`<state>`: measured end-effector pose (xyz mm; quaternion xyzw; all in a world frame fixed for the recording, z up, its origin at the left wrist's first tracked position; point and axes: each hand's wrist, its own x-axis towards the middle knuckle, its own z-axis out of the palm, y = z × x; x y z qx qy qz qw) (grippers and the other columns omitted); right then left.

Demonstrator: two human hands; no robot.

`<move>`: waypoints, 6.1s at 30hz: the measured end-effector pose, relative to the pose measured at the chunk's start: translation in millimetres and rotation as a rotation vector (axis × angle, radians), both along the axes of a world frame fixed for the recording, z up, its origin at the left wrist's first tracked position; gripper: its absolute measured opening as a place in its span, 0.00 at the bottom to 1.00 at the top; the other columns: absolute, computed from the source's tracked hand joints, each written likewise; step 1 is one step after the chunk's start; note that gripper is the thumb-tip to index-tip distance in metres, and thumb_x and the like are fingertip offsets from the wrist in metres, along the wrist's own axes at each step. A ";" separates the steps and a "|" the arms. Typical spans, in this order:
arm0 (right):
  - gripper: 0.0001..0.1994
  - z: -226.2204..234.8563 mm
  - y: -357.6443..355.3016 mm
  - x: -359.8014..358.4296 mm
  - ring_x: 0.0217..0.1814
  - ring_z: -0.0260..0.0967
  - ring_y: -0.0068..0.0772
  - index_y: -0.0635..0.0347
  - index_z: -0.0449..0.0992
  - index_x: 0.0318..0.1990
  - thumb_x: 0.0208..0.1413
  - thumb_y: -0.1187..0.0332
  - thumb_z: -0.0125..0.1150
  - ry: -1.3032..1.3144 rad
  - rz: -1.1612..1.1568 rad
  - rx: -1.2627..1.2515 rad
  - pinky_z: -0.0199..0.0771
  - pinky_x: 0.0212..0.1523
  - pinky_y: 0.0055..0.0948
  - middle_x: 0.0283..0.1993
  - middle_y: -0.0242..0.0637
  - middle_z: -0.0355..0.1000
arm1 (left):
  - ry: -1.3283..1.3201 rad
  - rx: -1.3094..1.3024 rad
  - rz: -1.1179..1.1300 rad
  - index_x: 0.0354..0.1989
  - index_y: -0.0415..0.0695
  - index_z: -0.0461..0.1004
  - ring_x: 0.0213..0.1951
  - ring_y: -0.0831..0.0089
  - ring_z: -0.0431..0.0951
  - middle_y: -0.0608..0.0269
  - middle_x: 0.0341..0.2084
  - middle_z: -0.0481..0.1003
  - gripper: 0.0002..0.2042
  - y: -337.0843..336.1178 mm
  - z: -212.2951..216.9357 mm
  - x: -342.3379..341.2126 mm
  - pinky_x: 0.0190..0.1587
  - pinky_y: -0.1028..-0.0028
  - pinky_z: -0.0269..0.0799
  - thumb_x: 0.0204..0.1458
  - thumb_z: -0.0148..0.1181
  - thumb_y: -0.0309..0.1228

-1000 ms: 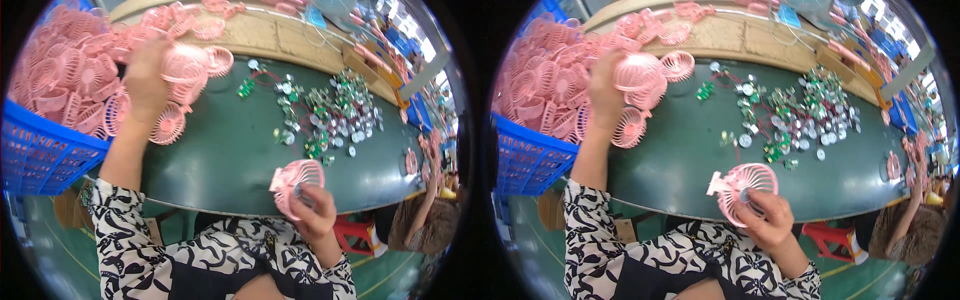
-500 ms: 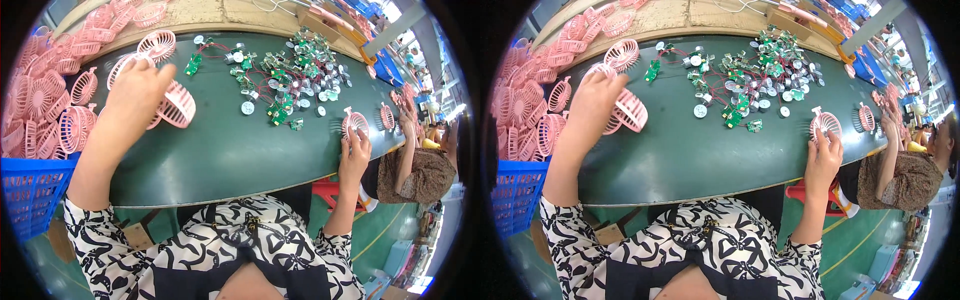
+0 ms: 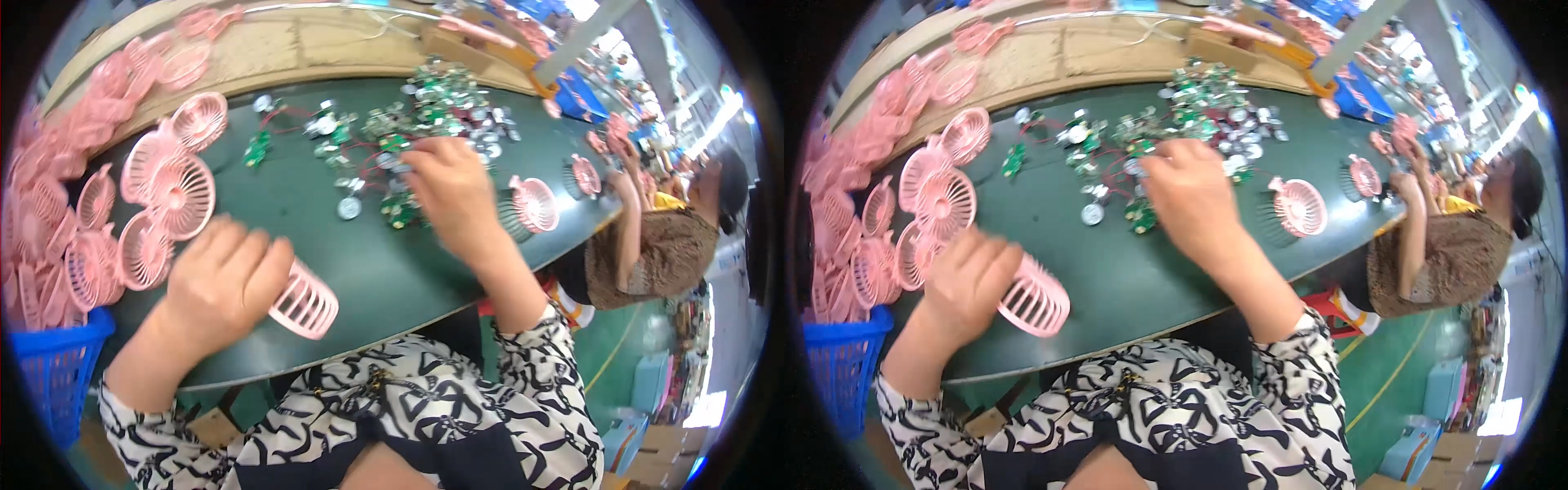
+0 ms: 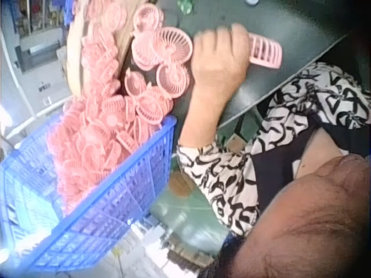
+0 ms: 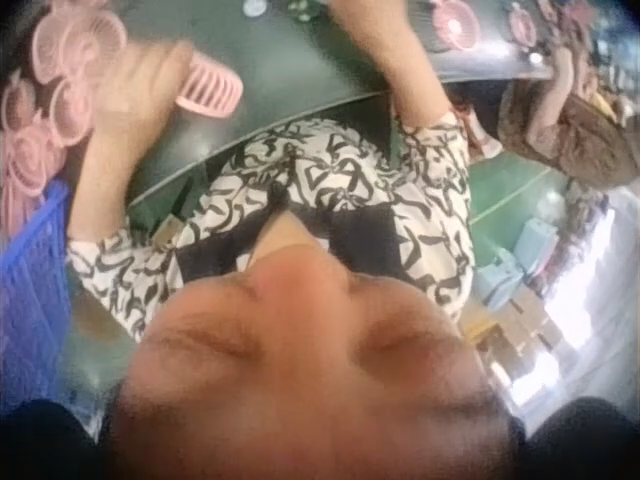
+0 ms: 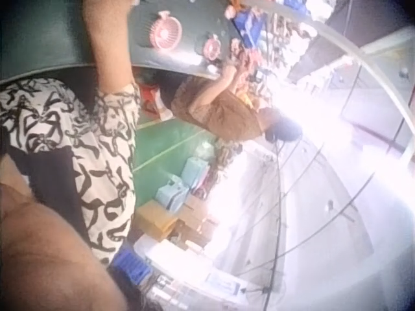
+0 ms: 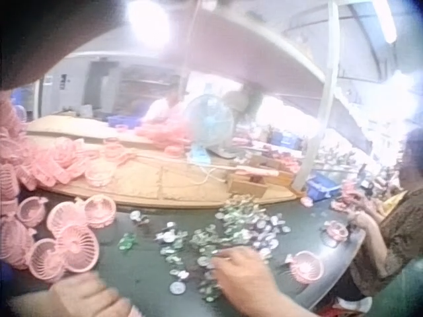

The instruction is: The person assembles mini fans by fitting motors with circuit boards into plastic fan covers by hand, using a long pole to pull more fan covers closer on the table.

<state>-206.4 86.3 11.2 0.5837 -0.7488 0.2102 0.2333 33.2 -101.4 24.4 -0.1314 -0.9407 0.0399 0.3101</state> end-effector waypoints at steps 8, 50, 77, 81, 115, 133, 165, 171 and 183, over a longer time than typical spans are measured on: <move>0.03 -15.0 -39.2 -15.6 0.48 0.66 0.43 0.59 0.77 0.26 0.46 0.71 0.61 0.025 0.075 -0.072 0.66 0.46 0.41 0.37 0.39 0.70 | -0.395 0.466 0.290 0.51 0.40 0.70 0.25 0.50 0.77 0.49 0.22 0.75 0.21 1.0 -27.4 4.6 0.30 0.55 0.70 0.46 0.62 0.23; 0.15 -18.7 -0.2 73.2 0.37 0.73 0.44 0.57 0.76 0.47 0.50 0.70 0.67 -0.344 -0.042 0.176 0.74 0.37 0.38 0.40 0.38 0.72 | -0.488 0.361 -0.331 0.39 0.39 0.73 0.47 0.59 0.75 0.54 0.42 0.72 0.13 23.8 -37.1 25.3 0.49 0.63 0.73 0.43 0.58 0.29; 0.13 -26.8 21.5 71.5 0.33 0.69 0.34 0.55 0.76 0.37 0.41 0.71 0.69 0.018 0.166 0.128 0.66 0.32 0.32 0.34 0.31 0.68 | -0.515 0.307 -0.264 0.40 0.41 0.74 0.43 0.62 0.75 0.57 0.40 0.73 0.14 19.4 -34.1 24.1 0.44 0.66 0.73 0.42 0.58 0.29; 0.19 -27.0 34.7 72.7 0.35 0.70 0.36 0.56 0.77 0.45 0.43 0.68 0.71 -0.166 0.196 0.137 0.67 0.33 0.34 0.39 0.33 0.71 | -0.502 0.297 -0.243 0.41 0.40 0.74 0.43 0.62 0.75 0.57 0.40 0.73 0.15 19.7 -33.0 23.0 0.43 0.66 0.73 0.43 0.58 0.29; 0.16 -9.0 7.6 103.7 0.39 0.68 0.33 0.56 0.75 0.43 0.48 0.60 0.66 -0.178 0.285 0.350 0.65 0.33 0.32 0.41 0.32 0.69 | -0.348 0.383 -0.046 0.34 0.42 0.74 0.39 0.63 0.76 0.59 0.35 0.73 0.11 15.4 -46.8 18.5 0.39 0.67 0.75 0.40 0.60 0.27; 0.26 -50.0 56.8 102.1 0.45 0.73 0.36 0.56 0.78 0.53 0.40 0.68 0.68 -0.176 0.351 0.008 0.71 0.47 0.37 0.54 0.40 0.73 | -0.121 0.167 0.374 0.53 0.42 0.70 0.57 0.52 0.69 0.51 0.52 0.71 0.25 -21.1 -13.1 8.5 0.59 0.55 0.65 0.44 0.68 0.28; 0.05 1.3 -179.2 -9.1 0.46 0.72 0.42 0.54 0.78 0.36 0.53 0.67 0.60 0.337 0.242 0.236 0.71 0.45 0.40 0.41 0.37 0.74 | -0.119 0.229 -0.143 0.55 0.45 0.70 0.58 0.53 0.70 0.53 0.52 0.71 0.24 25.6 -38.2 18.4 0.59 0.43 0.64 0.46 0.62 0.36; 0.05 36.6 -159.1 -11.4 0.31 0.69 0.27 0.63 0.79 0.34 0.56 0.71 0.64 -0.479 0.310 -0.300 0.68 0.34 0.27 0.29 0.34 0.74 | -0.327 0.275 -0.070 0.56 0.45 0.69 0.63 0.51 0.64 0.47 0.58 0.66 0.24 30.6 -41.1 22.3 0.60 0.41 0.62 0.49 0.62 0.35; 0.08 24.8 -69.0 40.2 0.38 0.71 0.21 0.68 0.78 0.35 0.62 0.71 0.58 -0.839 0.223 -0.237 0.70 0.44 0.21 0.35 0.32 0.76 | -0.307 0.291 -0.360 0.44 0.33 0.72 0.62 0.49 0.65 0.41 0.53 0.67 0.16 35.7 -50.9 19.2 0.56 0.56 0.69 0.48 0.56 0.28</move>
